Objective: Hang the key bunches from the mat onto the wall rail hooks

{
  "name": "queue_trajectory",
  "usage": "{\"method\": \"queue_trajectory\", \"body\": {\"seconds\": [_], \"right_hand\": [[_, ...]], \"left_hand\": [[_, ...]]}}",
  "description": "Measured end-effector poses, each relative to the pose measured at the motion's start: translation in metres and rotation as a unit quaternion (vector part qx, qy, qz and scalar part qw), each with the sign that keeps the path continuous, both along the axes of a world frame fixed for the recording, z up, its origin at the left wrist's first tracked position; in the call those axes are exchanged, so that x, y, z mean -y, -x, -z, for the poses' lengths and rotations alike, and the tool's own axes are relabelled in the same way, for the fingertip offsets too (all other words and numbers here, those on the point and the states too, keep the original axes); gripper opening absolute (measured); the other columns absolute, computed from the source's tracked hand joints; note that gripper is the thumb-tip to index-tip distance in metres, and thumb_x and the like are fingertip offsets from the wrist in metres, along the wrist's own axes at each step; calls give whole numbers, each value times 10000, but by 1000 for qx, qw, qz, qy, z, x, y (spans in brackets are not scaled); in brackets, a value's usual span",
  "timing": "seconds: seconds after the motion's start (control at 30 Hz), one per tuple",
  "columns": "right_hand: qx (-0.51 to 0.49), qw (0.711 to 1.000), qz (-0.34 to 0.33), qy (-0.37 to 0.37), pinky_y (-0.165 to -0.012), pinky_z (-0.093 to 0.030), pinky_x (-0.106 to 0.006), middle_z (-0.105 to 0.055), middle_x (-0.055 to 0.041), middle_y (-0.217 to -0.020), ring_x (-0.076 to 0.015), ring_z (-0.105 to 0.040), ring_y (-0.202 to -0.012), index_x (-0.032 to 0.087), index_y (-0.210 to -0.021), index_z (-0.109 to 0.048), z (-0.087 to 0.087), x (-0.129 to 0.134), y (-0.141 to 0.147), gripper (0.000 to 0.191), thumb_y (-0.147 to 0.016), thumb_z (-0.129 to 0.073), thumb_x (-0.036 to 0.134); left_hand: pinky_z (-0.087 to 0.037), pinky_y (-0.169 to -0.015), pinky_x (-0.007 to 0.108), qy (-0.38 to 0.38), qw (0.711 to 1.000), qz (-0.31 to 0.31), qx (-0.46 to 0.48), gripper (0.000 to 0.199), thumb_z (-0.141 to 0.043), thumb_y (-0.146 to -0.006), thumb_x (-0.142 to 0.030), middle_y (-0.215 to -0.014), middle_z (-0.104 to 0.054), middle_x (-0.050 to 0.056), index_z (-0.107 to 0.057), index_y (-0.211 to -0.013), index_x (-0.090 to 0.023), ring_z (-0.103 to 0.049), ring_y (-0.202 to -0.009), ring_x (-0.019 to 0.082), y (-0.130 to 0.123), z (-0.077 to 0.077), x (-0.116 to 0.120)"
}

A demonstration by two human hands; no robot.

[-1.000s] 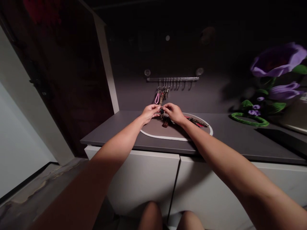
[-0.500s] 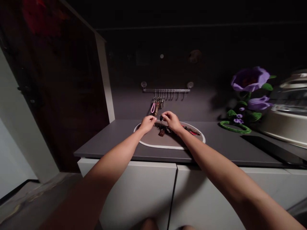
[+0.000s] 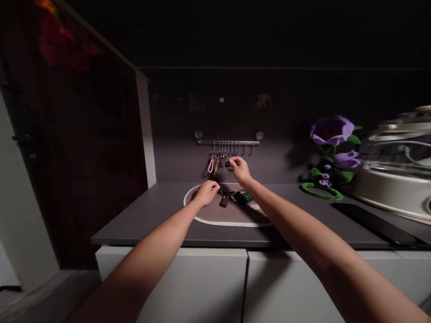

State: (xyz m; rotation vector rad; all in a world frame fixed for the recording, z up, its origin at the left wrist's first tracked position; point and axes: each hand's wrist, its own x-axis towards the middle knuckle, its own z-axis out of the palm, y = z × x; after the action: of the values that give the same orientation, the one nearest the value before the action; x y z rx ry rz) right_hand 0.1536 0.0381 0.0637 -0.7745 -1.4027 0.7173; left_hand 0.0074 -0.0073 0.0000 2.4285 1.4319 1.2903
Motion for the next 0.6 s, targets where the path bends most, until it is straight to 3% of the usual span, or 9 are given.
{"method": "queue_trajectory", "body": {"seconds": [0.3, 0.6], "right_hand": [[-72, 994, 58, 58, -575, -486, -219, -531, 9, -706, -67, -496, -579, 162, -759, -481, -35, -26, 6, 75, -758, -477, 238], [-97, 986, 113, 72, -509, -478, -206, -490, 34, -622, -55, -474, -483, 154, -724, -504, -44, -45, 16, 69, -775, -461, 170]], "left_hand": [[-408, -714, 271, 14, 1000, -6, -1, 211, -448, -796, -230, -790, -632, 57, -646, -769, -163, -549, -769, 163, -1, 2, -2], [-397, -714, 261, 3, 1000, -2, -13, 227, -442, -803, -214, -791, -639, 64, -652, -770, -134, -542, -753, 154, -1, 1, 0]]}}
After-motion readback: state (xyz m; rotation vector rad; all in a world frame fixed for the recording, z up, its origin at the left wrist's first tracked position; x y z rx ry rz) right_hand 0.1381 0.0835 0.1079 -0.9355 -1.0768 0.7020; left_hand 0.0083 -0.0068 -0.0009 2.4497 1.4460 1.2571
